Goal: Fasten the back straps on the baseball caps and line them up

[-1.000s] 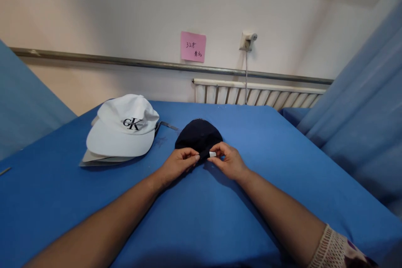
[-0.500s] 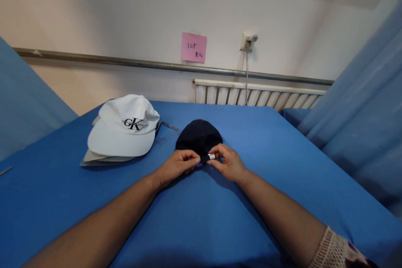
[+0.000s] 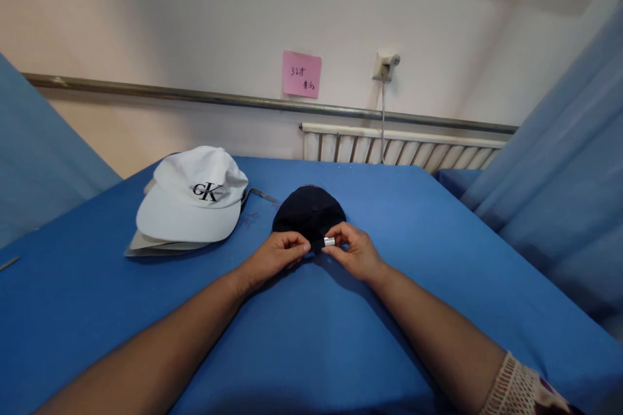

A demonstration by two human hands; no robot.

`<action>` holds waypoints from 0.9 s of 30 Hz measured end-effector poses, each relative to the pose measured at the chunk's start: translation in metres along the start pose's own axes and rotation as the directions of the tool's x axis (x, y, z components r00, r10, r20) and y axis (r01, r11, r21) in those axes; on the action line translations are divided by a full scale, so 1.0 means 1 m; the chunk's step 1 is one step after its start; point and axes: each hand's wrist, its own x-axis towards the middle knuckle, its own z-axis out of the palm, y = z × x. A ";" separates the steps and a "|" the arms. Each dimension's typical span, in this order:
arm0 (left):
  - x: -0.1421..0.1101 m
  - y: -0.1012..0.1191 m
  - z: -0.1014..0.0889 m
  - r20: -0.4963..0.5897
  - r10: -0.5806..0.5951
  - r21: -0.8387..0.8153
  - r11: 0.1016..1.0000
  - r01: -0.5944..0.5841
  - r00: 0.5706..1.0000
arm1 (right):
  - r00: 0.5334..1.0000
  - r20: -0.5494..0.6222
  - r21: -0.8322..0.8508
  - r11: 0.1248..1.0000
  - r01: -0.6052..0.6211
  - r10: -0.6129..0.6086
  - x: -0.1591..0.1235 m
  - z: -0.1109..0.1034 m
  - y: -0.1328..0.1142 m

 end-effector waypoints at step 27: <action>0.000 -0.001 -0.001 0.028 -0.001 -0.020 1.000 0.002 1.000 | 1.000 0.002 -0.016 0.999 0.031 -0.031 -0.001 -0.001 -0.003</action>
